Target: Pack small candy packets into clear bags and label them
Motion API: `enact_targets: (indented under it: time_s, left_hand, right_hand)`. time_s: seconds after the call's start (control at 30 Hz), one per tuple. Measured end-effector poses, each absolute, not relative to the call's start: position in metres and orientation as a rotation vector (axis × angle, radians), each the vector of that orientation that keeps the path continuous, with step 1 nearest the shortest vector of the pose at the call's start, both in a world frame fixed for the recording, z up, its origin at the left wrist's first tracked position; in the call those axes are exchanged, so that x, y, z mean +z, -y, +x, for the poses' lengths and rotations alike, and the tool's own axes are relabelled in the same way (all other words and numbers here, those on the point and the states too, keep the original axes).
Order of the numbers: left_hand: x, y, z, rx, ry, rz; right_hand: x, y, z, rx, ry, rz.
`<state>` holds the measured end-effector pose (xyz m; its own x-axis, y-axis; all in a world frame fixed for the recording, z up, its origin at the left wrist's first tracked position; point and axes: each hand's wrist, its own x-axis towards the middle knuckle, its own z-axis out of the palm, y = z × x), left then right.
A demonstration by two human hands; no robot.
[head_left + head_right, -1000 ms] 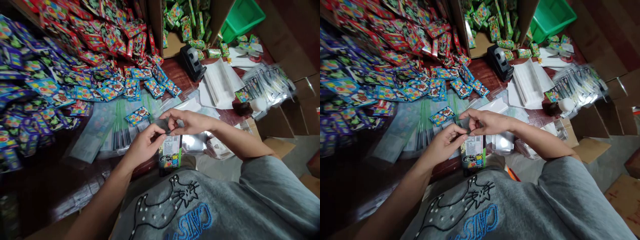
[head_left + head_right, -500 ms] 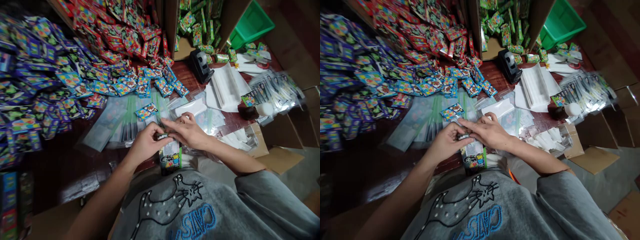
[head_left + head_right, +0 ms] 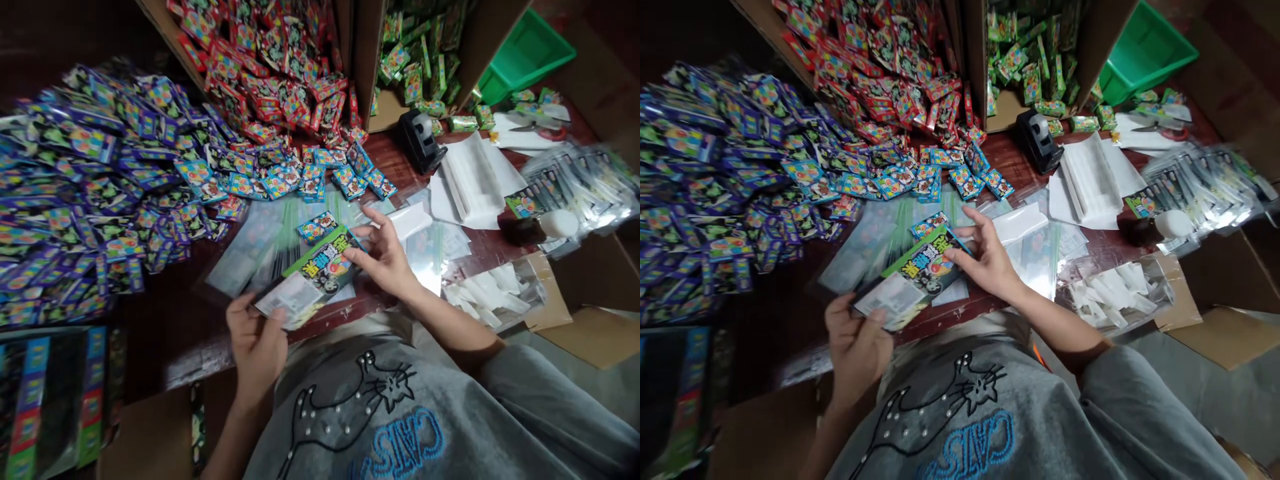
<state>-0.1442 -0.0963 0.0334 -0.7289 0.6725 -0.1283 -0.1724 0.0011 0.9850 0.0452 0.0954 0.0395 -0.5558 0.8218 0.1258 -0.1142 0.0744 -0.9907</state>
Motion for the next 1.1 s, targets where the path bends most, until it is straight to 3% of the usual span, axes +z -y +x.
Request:
enact_targets:
  time_s: [0.13, 0.3, 0.63, 1.1]
  left_hand:
    - [0.027, 0.089, -0.128, 1.484, -1.67, 0.924]
    - [0.031, 0.061, -0.124, 1.668, -1.539, 0.964]
    - [0.02, 0.075, -0.139, 1.542, -1.475, 0.944]
    - [0.018, 0.082, -0.133, 1.686, -1.516, 0.918]
  right_hand:
    - [0.058, -0.107, 0.035, 1.515, 1.911, -0.452]
    - [0.051, -0.092, 0.036, 1.454, 1.781, -0.559]
    - [0.014, -0.066, 0.046, 1.664, 1.613, -0.641]
    - [0.025, -0.07, 0.032, 1.398, 1.888, -0.478]
